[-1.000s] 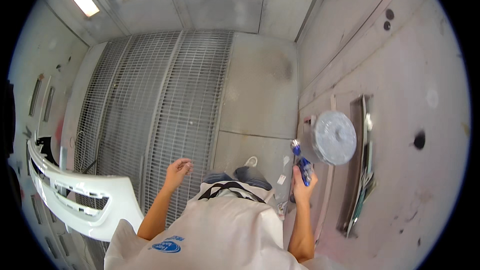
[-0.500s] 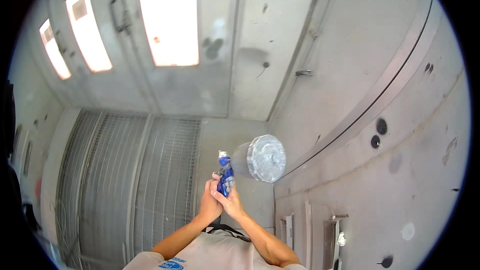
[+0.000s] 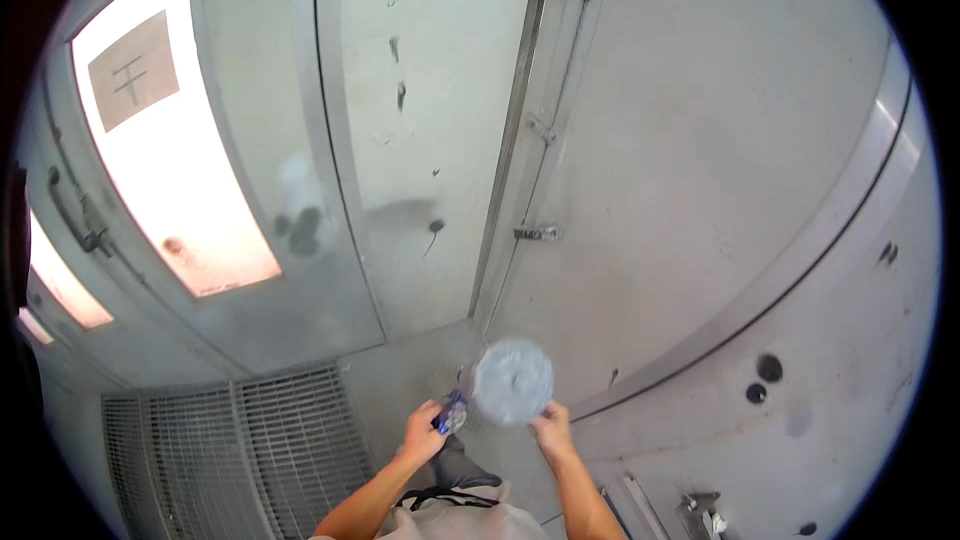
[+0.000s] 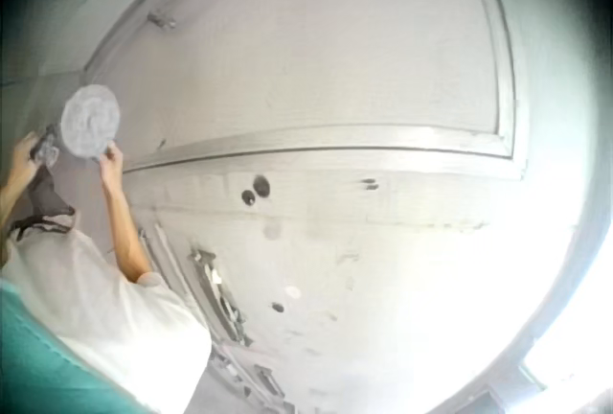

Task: The person walks from a paint booth to a mixing station in a garage. They pick up a measuring stick and a container of white paint, then pour the paint into a mixing cup. The person uses the stick to stir the paint thoroughly.

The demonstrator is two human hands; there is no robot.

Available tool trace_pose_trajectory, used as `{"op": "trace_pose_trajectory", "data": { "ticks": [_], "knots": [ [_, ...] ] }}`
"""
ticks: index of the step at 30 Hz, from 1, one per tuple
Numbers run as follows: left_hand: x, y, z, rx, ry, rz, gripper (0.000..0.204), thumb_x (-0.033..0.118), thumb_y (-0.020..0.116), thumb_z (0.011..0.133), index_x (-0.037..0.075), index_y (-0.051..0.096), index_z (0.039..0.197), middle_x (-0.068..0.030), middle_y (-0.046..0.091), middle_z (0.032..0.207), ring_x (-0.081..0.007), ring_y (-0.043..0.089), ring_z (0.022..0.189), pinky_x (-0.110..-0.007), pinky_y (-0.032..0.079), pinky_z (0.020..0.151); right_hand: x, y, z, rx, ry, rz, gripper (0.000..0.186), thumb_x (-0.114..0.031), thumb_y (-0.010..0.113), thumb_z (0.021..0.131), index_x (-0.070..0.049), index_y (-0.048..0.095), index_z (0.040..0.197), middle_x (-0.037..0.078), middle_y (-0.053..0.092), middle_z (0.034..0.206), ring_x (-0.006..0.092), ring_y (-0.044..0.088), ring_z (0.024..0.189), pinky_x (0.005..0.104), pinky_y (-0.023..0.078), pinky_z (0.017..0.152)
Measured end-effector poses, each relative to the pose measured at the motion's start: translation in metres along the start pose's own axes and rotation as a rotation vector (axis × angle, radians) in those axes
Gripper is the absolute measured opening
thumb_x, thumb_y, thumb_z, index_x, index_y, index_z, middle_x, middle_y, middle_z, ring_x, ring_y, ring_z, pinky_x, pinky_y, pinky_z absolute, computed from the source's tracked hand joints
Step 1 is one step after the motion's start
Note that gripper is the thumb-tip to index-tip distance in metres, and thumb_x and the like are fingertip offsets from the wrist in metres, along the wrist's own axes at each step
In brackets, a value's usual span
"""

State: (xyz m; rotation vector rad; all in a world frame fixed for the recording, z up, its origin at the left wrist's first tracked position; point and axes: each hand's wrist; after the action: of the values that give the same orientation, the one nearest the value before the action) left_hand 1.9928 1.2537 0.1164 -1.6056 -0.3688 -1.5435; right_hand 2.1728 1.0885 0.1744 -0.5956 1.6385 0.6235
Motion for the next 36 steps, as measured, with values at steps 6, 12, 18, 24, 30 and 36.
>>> {"op": "trace_pose_trajectory", "data": {
  "ticks": [6,12,18,24,30,36],
  "knots": [
    [-0.002,-0.038,0.113,-0.092,0.224,-0.007,0.020,0.010,0.072,0.069,0.004,0.064,0.087,-0.0125,0.062,0.086,-0.0354,0.063,0.076,-0.040,0.051,0.067,-0.086,-0.019,0.152,0.231,-0.150,0.085,0.040,-0.015,0.070,0.091,0.005,0.061,0.124,0.012,0.072,0.098,0.0180,0.068,0.086,0.0325,0.055,0.076],
    [-0.035,-0.052,0.226,-0.415,0.330,0.162,0.022,0.013,0.069,0.070,0.006,0.066,0.090,-0.0098,0.064,0.099,-0.0348,0.065,0.084,-0.041,0.052,0.070,-0.196,0.026,0.285,0.221,-0.475,-0.479,0.034,-0.017,0.069,0.091,0.005,0.066,0.117,0.013,0.072,0.093,0.0170,0.067,0.080,0.0296,0.054,0.072],
    [-0.022,-0.018,0.339,-0.609,0.464,0.089,0.016,0.011,0.069,0.073,0.006,0.067,0.088,-0.0093,0.059,0.121,-0.0323,0.061,0.104,-0.043,0.050,0.083,-0.293,0.064,0.381,0.237,-0.601,-1.110,0.027,-0.018,0.073,0.083,-0.004,0.073,0.107,0.016,0.073,0.089,0.0275,0.071,0.077,0.0370,0.056,0.073],
    [0.015,0.046,0.451,-0.771,0.758,-0.018,0.012,0.002,0.067,0.071,0.004,0.069,0.083,-0.0152,0.048,0.140,-0.0364,0.049,0.125,-0.042,0.046,0.095,-0.316,0.069,0.470,0.382,-0.590,-1.701,0.007,-0.013,0.071,0.076,-0.007,0.071,0.079,0.015,0.071,0.077,0.0340,0.071,0.076,0.0434,0.055,0.067],
    [0.022,0.101,0.509,-0.916,0.828,-0.074,0.020,0.002,0.069,0.068,0.004,0.071,0.087,-0.0158,0.046,0.141,-0.0375,0.047,0.128,-0.043,0.044,0.100,-0.325,0.079,0.493,0.409,-0.348,-1.937,0.005,-0.012,0.067,0.079,-0.010,0.071,0.078,0.013,0.071,0.077,0.0303,0.071,0.075,0.0408,0.056,0.064],
    [0.032,0.122,0.538,-1.105,0.829,-0.138,0.024,0.000,0.071,0.065,0.004,0.072,0.089,-0.0170,0.051,0.135,-0.0376,0.050,0.124,-0.042,0.045,0.100,-0.326,0.092,0.500,0.438,-0.202,-1.858,0.008,-0.008,0.064,0.078,-0.010,0.071,0.077,0.012,0.073,0.080,0.0281,0.073,0.077,0.0381,0.057,0.062]
  ]
}}
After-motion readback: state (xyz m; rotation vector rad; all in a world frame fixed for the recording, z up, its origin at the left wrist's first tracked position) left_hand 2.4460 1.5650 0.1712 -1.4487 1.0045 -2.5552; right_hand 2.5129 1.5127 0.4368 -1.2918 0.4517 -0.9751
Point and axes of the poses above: each hand's wrist, its own z-axis towards the middle knuckle, its own y-axis out of the palm, x = y × z
